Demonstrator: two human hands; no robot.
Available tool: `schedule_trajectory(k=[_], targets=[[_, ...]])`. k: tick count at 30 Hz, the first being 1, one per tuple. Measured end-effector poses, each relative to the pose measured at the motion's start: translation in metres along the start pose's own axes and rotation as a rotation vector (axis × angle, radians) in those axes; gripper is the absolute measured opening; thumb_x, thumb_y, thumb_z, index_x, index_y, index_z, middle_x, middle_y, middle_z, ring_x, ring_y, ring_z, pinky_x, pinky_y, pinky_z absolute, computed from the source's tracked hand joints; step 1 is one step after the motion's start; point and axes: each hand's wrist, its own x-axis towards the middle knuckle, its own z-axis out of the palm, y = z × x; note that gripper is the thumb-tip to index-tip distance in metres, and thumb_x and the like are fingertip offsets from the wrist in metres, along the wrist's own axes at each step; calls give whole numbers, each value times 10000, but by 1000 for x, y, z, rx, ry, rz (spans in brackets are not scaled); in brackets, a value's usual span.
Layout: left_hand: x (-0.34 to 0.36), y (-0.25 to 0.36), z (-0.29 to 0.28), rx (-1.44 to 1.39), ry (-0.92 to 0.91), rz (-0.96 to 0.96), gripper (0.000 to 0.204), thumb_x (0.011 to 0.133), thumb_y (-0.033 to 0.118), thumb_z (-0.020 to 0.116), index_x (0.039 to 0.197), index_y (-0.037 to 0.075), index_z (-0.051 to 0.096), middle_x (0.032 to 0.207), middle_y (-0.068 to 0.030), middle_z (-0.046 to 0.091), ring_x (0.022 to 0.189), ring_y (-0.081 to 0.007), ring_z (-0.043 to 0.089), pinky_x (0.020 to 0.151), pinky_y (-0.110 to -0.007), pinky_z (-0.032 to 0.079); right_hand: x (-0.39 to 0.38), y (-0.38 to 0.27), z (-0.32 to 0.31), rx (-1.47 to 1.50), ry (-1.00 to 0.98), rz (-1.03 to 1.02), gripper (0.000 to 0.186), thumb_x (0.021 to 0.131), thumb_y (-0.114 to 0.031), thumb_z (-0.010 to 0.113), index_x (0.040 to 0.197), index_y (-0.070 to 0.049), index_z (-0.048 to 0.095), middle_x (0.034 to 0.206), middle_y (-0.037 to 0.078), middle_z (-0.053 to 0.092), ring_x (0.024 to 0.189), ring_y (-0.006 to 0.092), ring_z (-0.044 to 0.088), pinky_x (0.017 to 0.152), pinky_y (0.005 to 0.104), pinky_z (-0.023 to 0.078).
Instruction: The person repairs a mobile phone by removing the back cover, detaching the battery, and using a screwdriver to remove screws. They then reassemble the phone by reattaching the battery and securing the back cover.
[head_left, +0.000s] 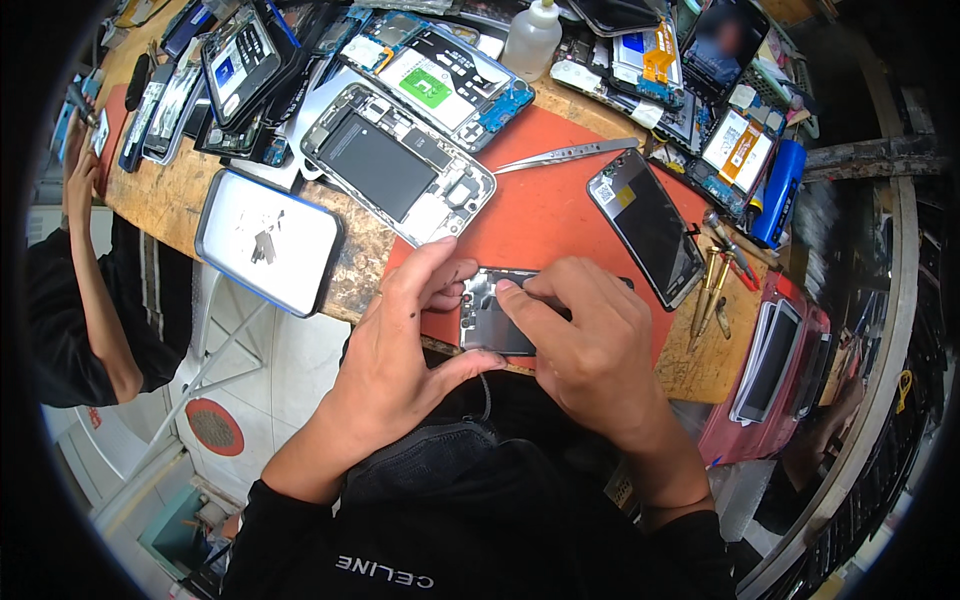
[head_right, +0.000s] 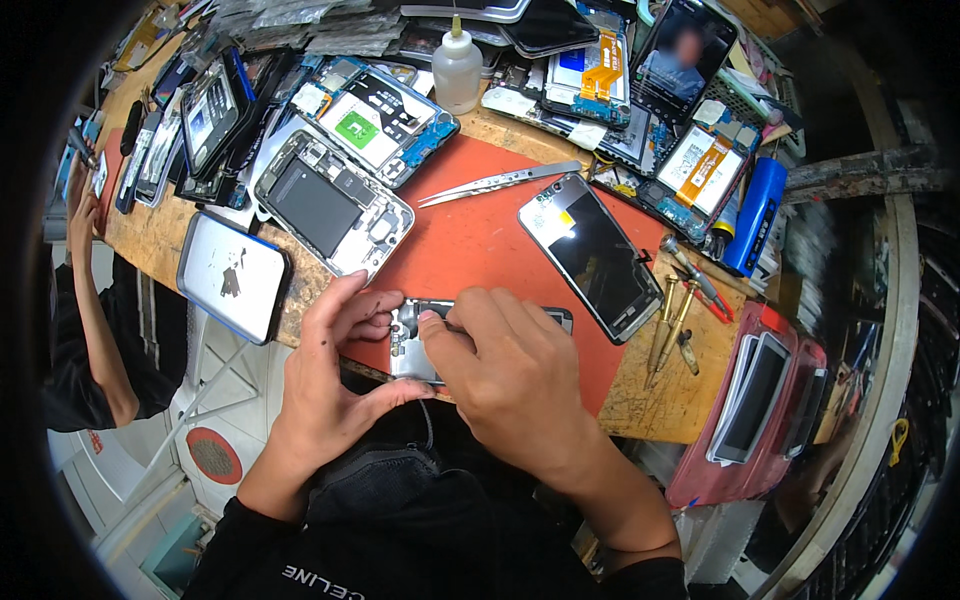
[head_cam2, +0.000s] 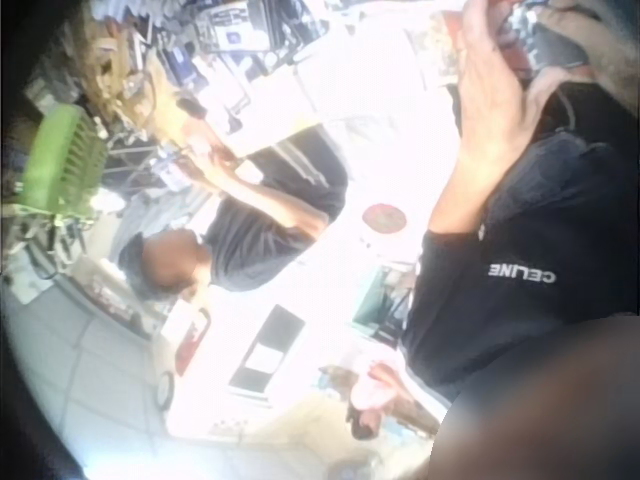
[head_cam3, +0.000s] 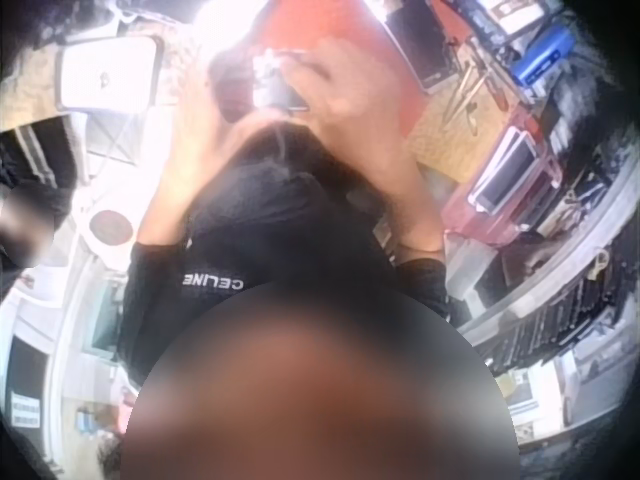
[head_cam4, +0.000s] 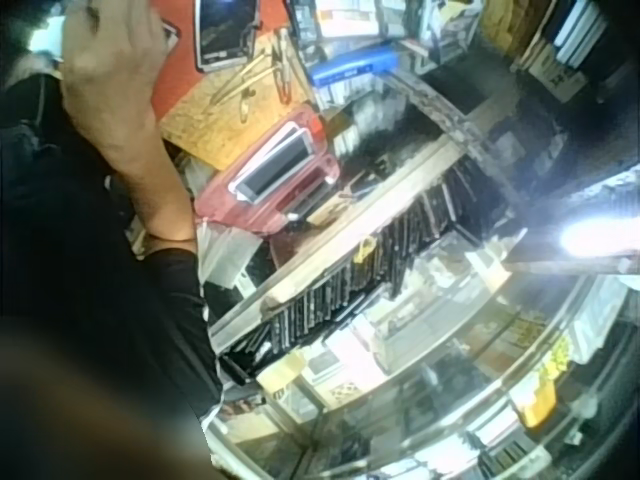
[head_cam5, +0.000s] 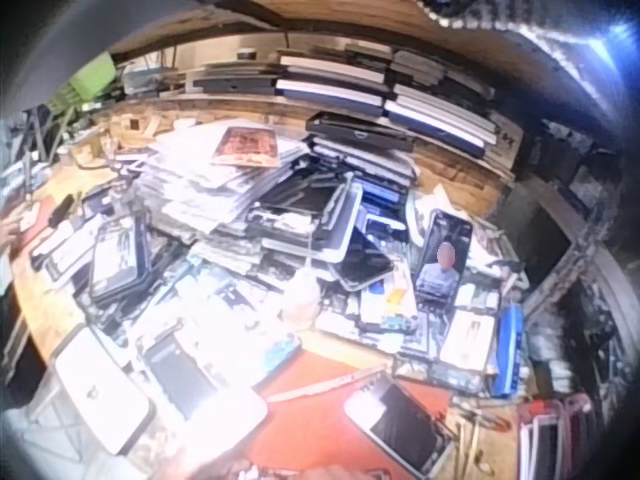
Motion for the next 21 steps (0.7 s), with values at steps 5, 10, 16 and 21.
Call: schedule_trajectory(k=[5,10,16,21], targets=[[0,1,0,-34,-12,-41,1095,791,197,1010,1649,-24,368,1422,-256,680,1219,-360,742,1055,-435,622,-5,2,-7,-49,15,-23,197,881,-79,782,1068,-23,796,906,59,593,801,235,656,653,385,504],[0,2,0,-23,-10,-31,1073,797,195,1006,1640,-27,381,1416,-250,682,1218,-360,739,1058,-436,619,-8,0,-5,-77,19,-39,201,876,-84,779,1064,-17,794,902,56,594,795,230,651,637,380,495],[0,1,1,-18,-4,-19,1059,800,200,1002,1635,-33,394,1408,-250,689,1215,-359,741,1067,-435,616,-3,-1,-7,-93,-5,-82,206,878,-101,781,1052,10,783,906,61,592,790,231,645,635,376,505],[-1,3,0,-33,-3,-45,1044,804,197,999,1630,-35,404,1412,-251,690,1222,-358,740,1069,-433,618,-4,0,-2,-63,16,-76,202,878,-98,784,1054,1,787,908,60,593,791,232,643,636,378,507]])
